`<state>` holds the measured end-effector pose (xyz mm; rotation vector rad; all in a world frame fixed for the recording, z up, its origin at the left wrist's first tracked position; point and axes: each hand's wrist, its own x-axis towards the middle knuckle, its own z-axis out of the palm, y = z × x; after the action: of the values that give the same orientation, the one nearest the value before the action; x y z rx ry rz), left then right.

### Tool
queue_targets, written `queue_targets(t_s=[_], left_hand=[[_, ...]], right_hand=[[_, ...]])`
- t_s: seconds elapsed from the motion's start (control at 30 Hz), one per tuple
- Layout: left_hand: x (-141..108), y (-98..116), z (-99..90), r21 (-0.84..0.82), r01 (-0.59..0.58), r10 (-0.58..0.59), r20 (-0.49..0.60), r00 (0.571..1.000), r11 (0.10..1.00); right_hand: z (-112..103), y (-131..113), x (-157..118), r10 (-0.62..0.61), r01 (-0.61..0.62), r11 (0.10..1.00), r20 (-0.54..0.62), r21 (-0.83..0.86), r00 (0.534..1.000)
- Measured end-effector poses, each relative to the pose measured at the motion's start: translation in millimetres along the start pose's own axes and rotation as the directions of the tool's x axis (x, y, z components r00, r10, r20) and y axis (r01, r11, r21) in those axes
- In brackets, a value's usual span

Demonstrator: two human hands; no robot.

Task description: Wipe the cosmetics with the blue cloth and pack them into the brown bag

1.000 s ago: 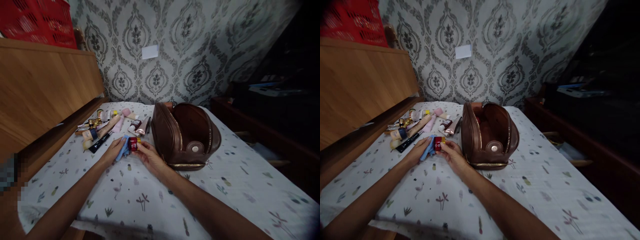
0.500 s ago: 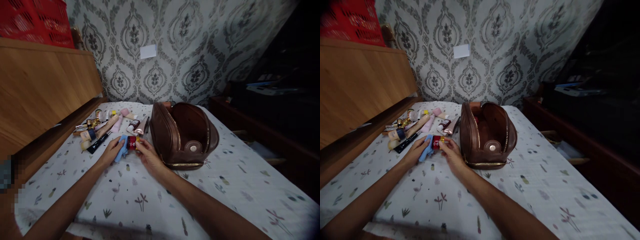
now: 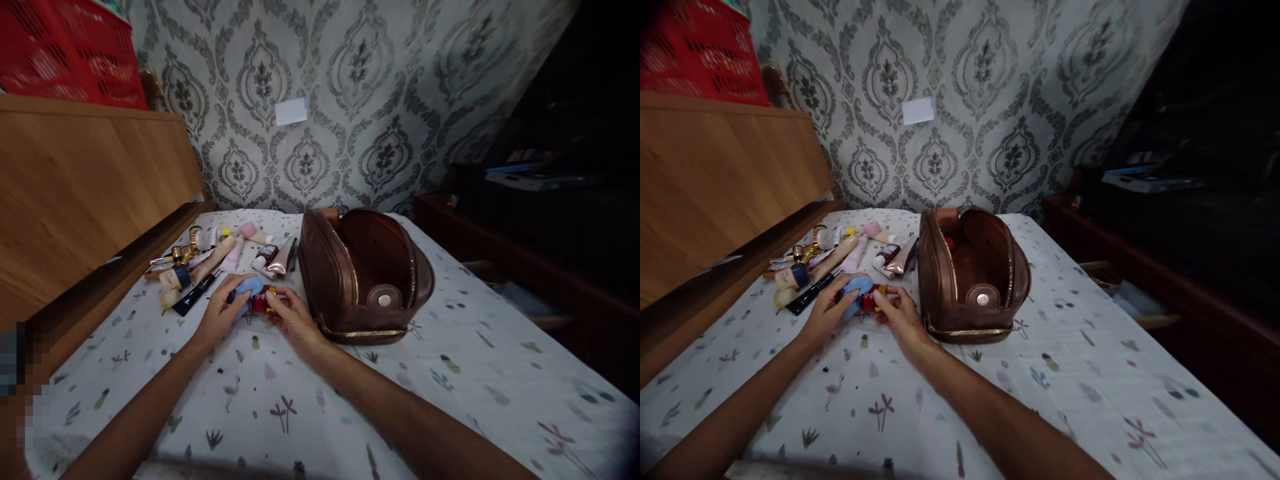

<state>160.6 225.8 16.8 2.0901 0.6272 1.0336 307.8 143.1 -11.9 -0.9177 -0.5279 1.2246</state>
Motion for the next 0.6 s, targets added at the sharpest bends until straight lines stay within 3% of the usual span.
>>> queue_targets(t_s=[0.17,0.33,0.6], left_hand=[[-7.0,6.0,3.9,0.193,-0.185,0.189,-0.002,0.982,0.964],[-12.6,8.4,6.7,0.315,-0.317,0.303,0.095,0.948,0.895],[-11.9,5.0,3.2,0.264,-0.220,0.215,0.050,0.975,0.939]], right_hand=[[-0.4,-3.2,0.8,0.032,-0.034,0.991,0.014,0.131,0.999],[-4.3,-5.4,2.9,0.043,-0.045,0.966,0.014,0.255,0.999],[-6.8,-7.3,8.2,0.164,-0.165,0.932,0.029,0.323,0.986]])
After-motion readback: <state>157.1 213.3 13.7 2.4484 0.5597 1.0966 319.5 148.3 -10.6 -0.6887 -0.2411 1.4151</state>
